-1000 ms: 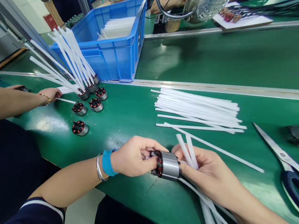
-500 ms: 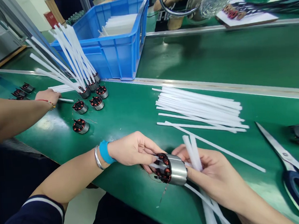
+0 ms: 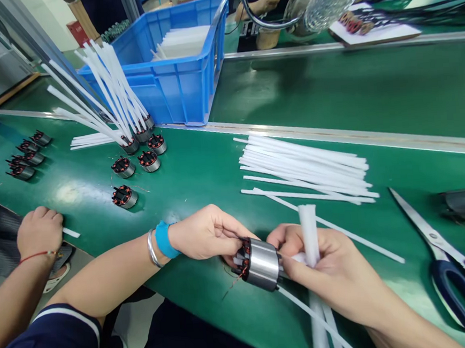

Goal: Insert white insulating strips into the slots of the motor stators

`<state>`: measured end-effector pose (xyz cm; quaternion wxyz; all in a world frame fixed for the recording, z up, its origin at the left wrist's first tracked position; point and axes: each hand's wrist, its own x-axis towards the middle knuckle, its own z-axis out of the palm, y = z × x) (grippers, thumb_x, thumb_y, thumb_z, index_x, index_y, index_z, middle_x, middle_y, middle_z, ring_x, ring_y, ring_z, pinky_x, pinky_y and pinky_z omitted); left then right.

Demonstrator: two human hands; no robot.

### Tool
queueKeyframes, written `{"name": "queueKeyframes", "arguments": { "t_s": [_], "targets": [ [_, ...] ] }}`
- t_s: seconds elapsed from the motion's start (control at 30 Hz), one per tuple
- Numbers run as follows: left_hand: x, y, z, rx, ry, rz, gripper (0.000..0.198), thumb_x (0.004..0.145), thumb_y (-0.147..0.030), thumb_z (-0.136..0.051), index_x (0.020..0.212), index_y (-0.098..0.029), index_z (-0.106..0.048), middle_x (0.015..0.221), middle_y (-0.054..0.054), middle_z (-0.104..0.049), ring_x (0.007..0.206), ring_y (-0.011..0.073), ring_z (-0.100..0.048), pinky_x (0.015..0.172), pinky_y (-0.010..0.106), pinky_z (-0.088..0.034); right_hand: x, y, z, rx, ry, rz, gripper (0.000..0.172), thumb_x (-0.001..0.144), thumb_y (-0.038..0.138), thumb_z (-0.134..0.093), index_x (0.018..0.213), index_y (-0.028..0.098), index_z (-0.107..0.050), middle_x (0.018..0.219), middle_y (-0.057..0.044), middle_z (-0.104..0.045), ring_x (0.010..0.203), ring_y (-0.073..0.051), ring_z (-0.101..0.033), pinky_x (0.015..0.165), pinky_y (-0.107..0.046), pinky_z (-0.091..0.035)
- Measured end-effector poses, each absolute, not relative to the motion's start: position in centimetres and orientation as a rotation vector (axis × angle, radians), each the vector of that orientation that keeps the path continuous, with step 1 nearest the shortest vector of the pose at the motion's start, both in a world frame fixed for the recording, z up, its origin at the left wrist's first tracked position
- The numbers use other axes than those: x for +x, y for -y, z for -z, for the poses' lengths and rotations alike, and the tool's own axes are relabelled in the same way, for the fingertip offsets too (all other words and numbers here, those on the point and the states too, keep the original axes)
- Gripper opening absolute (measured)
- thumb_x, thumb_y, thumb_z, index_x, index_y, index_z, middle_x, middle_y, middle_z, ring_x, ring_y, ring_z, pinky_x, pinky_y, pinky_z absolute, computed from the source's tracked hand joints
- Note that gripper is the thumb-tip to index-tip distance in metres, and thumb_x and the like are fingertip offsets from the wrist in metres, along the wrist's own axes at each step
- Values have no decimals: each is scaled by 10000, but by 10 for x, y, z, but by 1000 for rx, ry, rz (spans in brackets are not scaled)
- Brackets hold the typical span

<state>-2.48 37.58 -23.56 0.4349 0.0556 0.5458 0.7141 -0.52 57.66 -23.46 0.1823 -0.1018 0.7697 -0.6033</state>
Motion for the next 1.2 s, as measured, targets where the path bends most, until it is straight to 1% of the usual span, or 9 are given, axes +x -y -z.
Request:
{"name": "queueKeyframes", "arguments": {
  "t_s": [0.13,0.3,0.4,0.5,0.63,0.77,0.9,1.0,1.2],
  "targets": [
    [-25,-379,239,86,-1294,-1836,311,596,20,-552,864,-69,-681,599,-10,-632,499,59,-577,494,148,-483,-9,-577,234,-251,-2142,1692,273,661,401,-661,519,200,-541,688,-45,-578,601,-178,-548,503,-255,-440],
    [-26,-382,246,13,-1248,-1910,312,616,-9,-601,913,-74,-671,639,6,-635,533,85,-603,522,191,-510,-13,-586,232,-290,-2202,1602,305,601,463,-700,773,232,-601,796,-67,-619,655,-218,-591,542,-289,-493],
    [-27,-383,247,-28,-1260,-1892,264,672,-78,-620,934,-65,-657,617,12,-624,511,86,-601,513,198,-515,-12,-591,234,-434,-2364,1614,211,616,401,-712,705,243,-603,860,-74,-632,736,-225,-613,558,-257,-509],
    [-29,-382,245,5,-1287,-1879,346,686,-43,-581,1024,-92,-638,652,19,-634,507,81,-601,489,172,-497,-11,-592,235,-618,-2479,1542,106,698,370,-666,678,266,-654,769,-57,-646,779,-216,-618,603,-230,-515],
    [-30,-380,241,70,-1296,-1859,422,684,-29,-554,1092,-118,-617,696,31,-636,514,102,-616,471,181,-498,-11,-591,229,-701,-2478,1415,245,786,400,-572,611,252,-657,718,-58,-639,729,-208,-614,585,-235,-509],
    [-30,-378,241,76,-1245,-1880,379,685,-162,-636,1057,-94,-607,701,51,-634,538,152,-641,443,192,-487,-12,-590,224,-617,-2452,1447,271,772,471,-573,699,242,-696,836,-77,-646,726,-209,-617,595,-251,-515],
    [-29,-378,242,35,-1244,-1899,451,650,-313,-704,1020,-83,-588,699,61,-628,548,173,-649,450,201,-488,-10,-589,229,-605,-2462,1502,295,836,437,-506,724,219,-672,850,-58,-629,698,-168,-584,614,-244,-485],
    [-29,-378,241,53,-1247,-1899,511,656,-281,-677,1122,-116,-547,761,74,-650,580,186,-660,481,220,-507,-9,-584,236,-668,-2495,1576,201,856,365,-510,778,223,-631,873,-31,-606,773,-158,-570,681,-240,-465],
    [-23,-382,235,123,-1380,-1912,593,638,-155,-641,1213,-136,-498,1060,147,-612,705,201,-677,553,211,-531,-7,-582,247,-705,-2535,1669,116,855,285,-512,806,217,-592,830,-21,-583,729,-141,-556,632,-226,-449]
  ]
}}
